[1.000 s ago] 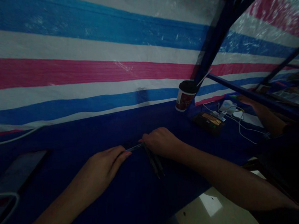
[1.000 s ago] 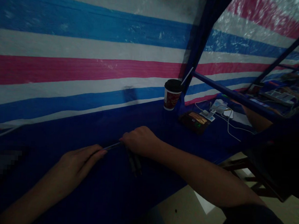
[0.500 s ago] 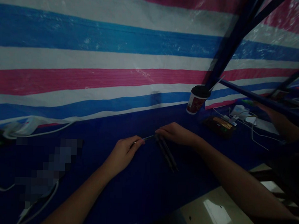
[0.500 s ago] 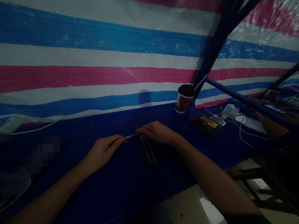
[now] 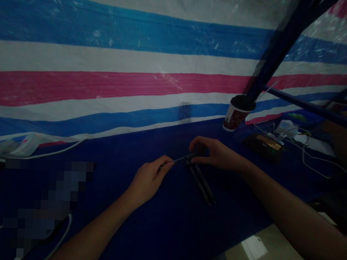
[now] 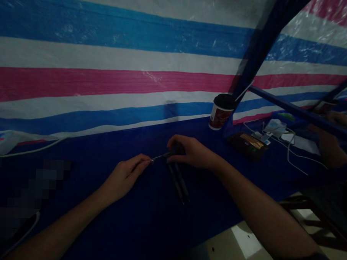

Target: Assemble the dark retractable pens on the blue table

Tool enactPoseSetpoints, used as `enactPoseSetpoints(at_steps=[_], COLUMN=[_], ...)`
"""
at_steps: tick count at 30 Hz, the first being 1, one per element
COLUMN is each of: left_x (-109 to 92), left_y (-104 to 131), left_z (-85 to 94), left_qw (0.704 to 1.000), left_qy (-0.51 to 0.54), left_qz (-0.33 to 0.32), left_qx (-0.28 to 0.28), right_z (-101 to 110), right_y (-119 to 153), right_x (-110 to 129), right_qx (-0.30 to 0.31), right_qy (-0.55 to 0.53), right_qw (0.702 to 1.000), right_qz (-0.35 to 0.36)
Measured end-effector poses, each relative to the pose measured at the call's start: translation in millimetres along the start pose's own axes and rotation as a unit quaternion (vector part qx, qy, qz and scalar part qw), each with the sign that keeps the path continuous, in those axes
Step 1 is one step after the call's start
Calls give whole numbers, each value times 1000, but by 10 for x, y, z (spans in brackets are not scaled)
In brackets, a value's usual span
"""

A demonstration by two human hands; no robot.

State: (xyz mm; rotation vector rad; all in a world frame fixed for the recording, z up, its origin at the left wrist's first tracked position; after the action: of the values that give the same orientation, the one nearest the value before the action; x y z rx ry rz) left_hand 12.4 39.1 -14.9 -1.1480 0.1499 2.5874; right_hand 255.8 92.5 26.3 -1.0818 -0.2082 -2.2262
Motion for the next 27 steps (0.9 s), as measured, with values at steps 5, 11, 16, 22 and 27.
enactPoseSetpoints(at_steps=[5,11,16,22,27], left_x=[8,-5,-19,-18,-27], left_y=[-2,22,26,32,40], left_z=[-5,4,6,11,11], left_qw=[1000,1000,999,999,998], left_qy=[12,26,41,50,60], left_qz=[2,4,11,4,-17], left_qx=[8,10,4,-4,-21], right_z=[-23,17,33,43,121], right_y=[37,60,66,59,73], right_x=[22,27,10,3,56], right_qx=[3,-33,-32,-31,-88], right_qy=[11,5,-6,-32,-141], right_qw=[1000,999,999,998,986], right_qz=[-29,-11,-15,-32,-18])
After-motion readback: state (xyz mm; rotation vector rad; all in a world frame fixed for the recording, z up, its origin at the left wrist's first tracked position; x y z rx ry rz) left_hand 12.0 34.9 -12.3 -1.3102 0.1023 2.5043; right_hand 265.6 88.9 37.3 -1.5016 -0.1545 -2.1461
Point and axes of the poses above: each hand's wrist, its own y-axis away from the middle knuckle, its own z-axis out of the back of the hand, x = y × z, the point moved 2 cm from there along -y, towards the middle knuckle, and after that the axes turned 3 degrees about y, right-handed, at the moved point
